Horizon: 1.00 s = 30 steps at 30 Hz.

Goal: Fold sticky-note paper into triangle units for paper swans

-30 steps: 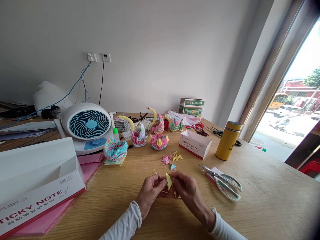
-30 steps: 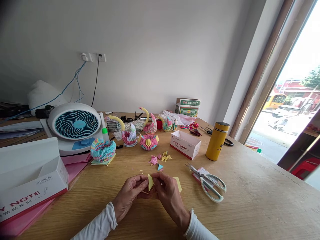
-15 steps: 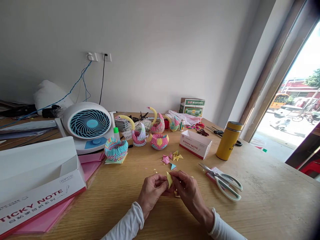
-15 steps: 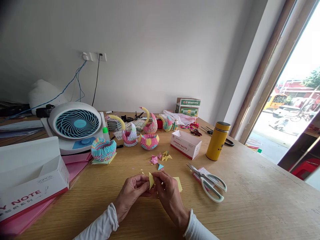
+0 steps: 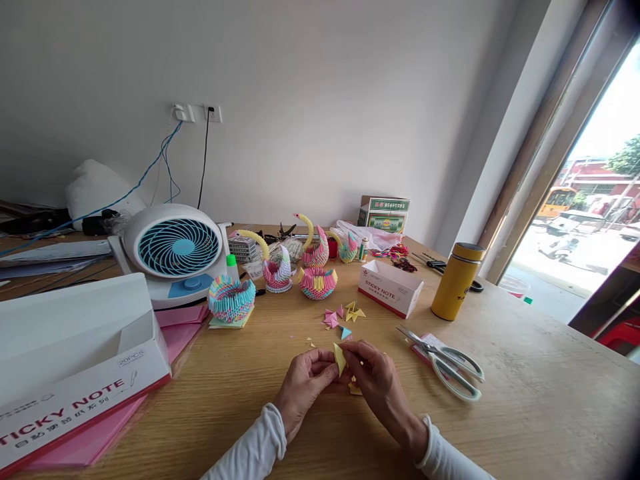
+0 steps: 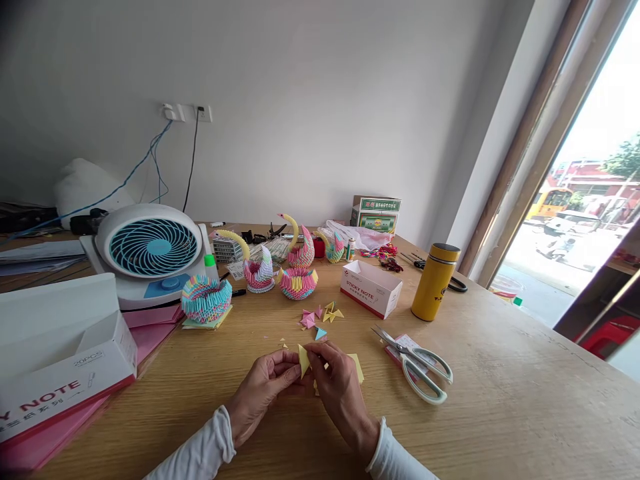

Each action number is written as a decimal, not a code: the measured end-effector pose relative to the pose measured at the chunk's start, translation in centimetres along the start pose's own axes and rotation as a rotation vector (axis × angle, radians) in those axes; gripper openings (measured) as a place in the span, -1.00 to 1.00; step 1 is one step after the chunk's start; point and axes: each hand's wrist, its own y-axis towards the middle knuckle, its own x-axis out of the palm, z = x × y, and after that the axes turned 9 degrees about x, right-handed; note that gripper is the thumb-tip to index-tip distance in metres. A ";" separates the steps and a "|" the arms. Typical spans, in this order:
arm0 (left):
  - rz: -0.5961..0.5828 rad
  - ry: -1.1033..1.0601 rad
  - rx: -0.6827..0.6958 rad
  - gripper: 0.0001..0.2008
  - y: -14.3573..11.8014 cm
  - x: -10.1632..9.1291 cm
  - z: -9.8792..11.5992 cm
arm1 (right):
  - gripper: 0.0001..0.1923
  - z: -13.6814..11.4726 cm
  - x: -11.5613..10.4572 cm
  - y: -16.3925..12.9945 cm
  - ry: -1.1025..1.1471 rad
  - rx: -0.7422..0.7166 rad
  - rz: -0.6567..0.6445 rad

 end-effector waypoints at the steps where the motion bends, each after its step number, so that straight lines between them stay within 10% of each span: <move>1: -0.004 -0.023 -0.017 -0.63 -0.1 0.0 0.0 | -0.74 0.0 0.0 0.0 -0.004 -0.004 0.010; 18: -0.024 0.069 0.117 -0.69 0.4 -0.5 0.3 | -0.55 -0.1 0.0 0.1 0.258 0.160 -0.112; 30: 0.034 -0.194 -0.047 -0.67 0.3 -0.7 0.5 | -0.55 -0.4 -0.2 0.0 0.329 0.173 -0.153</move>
